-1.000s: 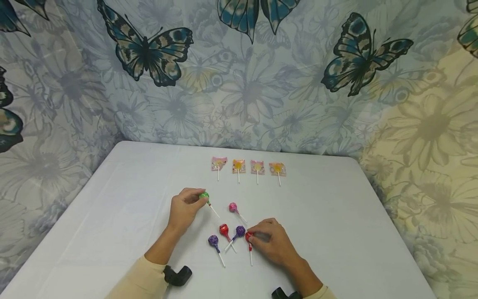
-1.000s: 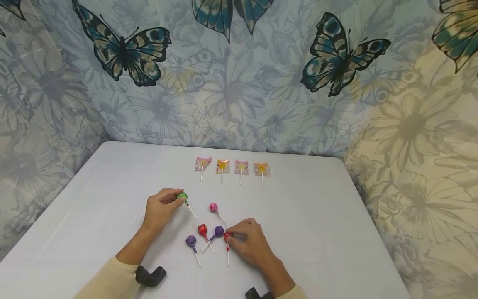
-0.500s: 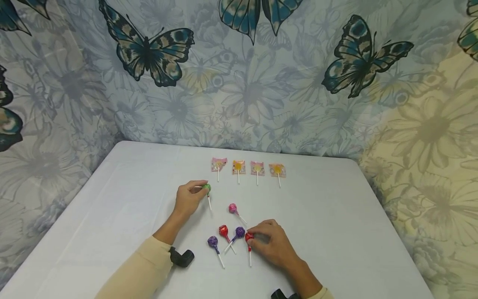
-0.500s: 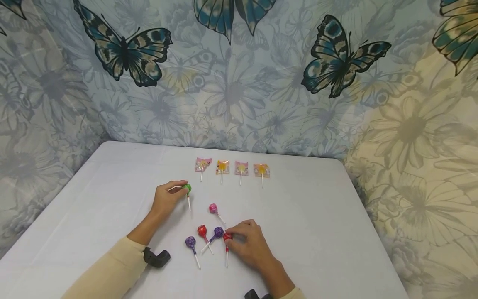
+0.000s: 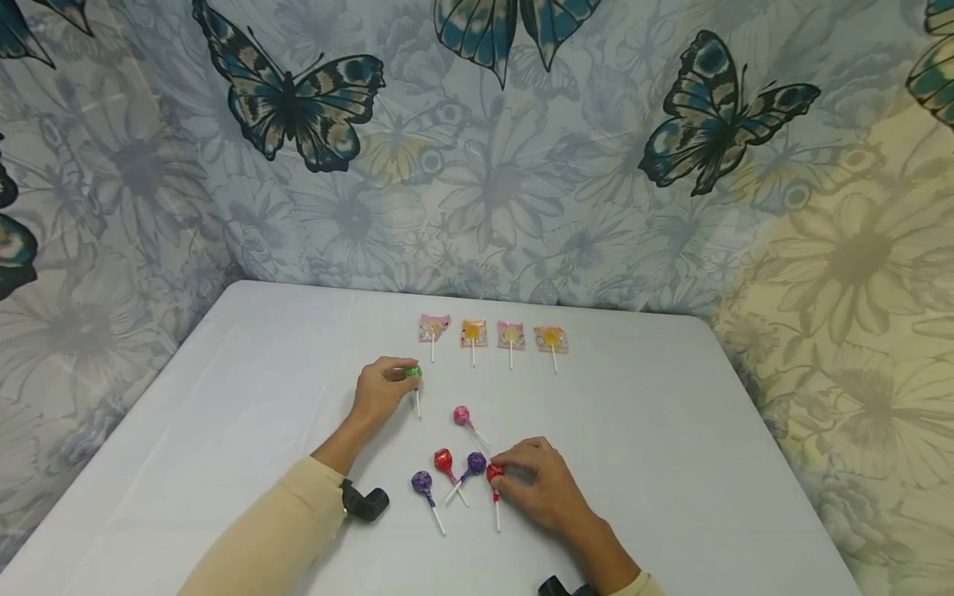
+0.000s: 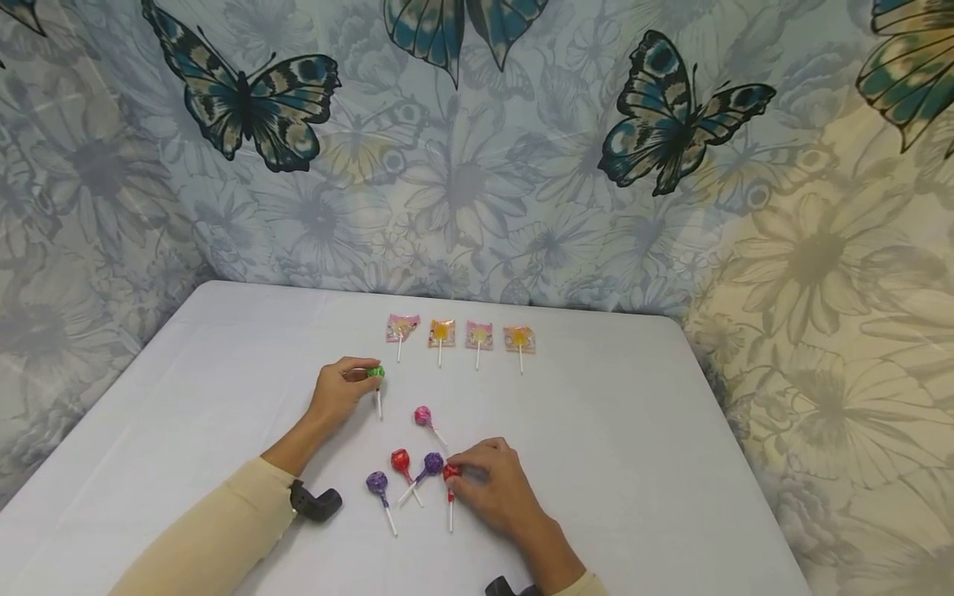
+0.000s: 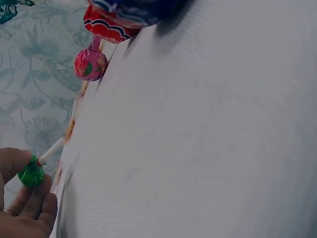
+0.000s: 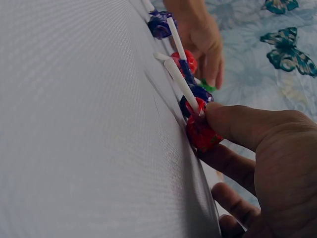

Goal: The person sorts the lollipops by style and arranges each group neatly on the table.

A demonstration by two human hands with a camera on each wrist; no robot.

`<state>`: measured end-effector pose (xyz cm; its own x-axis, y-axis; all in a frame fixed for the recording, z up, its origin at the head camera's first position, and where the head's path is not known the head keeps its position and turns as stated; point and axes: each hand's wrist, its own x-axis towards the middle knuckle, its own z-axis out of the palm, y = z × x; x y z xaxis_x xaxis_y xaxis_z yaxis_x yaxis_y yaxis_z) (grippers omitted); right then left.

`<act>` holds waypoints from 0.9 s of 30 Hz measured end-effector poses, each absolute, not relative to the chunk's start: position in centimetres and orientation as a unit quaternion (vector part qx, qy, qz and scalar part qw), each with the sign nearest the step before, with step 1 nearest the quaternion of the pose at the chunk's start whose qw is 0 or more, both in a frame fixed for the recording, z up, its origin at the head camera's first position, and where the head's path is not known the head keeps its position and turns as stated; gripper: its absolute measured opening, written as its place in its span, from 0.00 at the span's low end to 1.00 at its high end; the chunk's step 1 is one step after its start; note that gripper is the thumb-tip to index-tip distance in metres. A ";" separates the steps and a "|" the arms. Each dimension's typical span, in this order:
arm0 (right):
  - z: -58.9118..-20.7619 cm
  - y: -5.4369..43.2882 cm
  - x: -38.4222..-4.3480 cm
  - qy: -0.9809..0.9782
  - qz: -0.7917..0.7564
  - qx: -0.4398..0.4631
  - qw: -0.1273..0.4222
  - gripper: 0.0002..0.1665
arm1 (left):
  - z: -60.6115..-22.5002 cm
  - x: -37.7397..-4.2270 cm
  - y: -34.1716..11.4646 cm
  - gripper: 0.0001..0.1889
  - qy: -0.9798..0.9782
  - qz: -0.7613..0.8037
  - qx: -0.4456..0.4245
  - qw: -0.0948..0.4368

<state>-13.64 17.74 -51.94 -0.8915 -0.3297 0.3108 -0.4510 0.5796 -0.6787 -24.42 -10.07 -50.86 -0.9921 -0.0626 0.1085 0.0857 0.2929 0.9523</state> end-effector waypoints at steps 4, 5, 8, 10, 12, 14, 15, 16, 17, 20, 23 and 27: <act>-52.1 17.6 -13.7 -0.880 0.411 0.226 0.072 0.14 | -51.4 -24.6 -10.2 0.13 -0.805 -0.589 -0.007 0.069; -52.2 17.6 -13.7 -0.879 0.413 0.227 0.072 0.14 | -51.5 -24.6 -10.3 0.13 -0.806 -0.587 -0.008 0.072; -52.3 17.5 -13.7 -0.881 0.412 0.222 0.069 0.15 | -51.9 -24.7 -10.4 0.13 -0.813 -0.577 -0.018 0.079; -52.3 17.4 -13.7 -0.882 0.411 0.218 0.066 0.15 | -52.2 -24.7 -10.5 0.14 -0.818 -0.569 -0.022 0.083; -52.3 17.4 -13.7 -0.885 0.410 0.214 0.062 0.15 | -52.4 -24.8 -10.6 0.14 -0.822 -0.563 -0.023 0.085; -52.3 17.3 -13.6 -0.886 0.408 0.212 0.059 0.15 | -52.6 -24.8 -10.6 0.14 -0.824 -0.560 -0.021 0.084; -52.3 17.3 -13.6 -0.887 0.408 0.211 0.058 0.15 | -52.7 -24.8 -10.6 0.14 -0.825 -0.558 -0.022 0.084; -52.2 17.3 -13.6 -0.887 0.407 0.210 0.058 0.15 | -52.7 -24.9 -10.6 0.14 -0.828 -0.554 -0.025 0.086; -52.2 17.4 -13.6 -0.888 0.405 0.210 0.059 0.15 | -52.8 -24.9 -10.6 0.13 -0.831 -0.549 -0.029 0.087; -52.0 17.4 -13.7 -0.889 0.402 0.211 0.063 0.16 | -52.9 -25.2 -10.5 0.13 -0.840 -0.533 -0.038 0.097; -52.0 17.6 -13.7 -0.889 0.399 0.215 0.063 0.16 | -53.0 -25.4 -10.4 0.12 -0.845 -0.523 -0.042 0.103; -52.0 17.8 -13.8 -0.888 0.396 0.226 0.066 0.17 | -53.0 -25.7 -10.2 0.13 -0.851 -0.514 -0.044 0.098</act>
<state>-13.83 17.76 -52.01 -0.8888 -0.3496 0.2963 -0.4540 0.5840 -0.6729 -25.72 -10.20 -53.04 -0.9769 -0.0260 0.2121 0.1757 0.4675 0.8663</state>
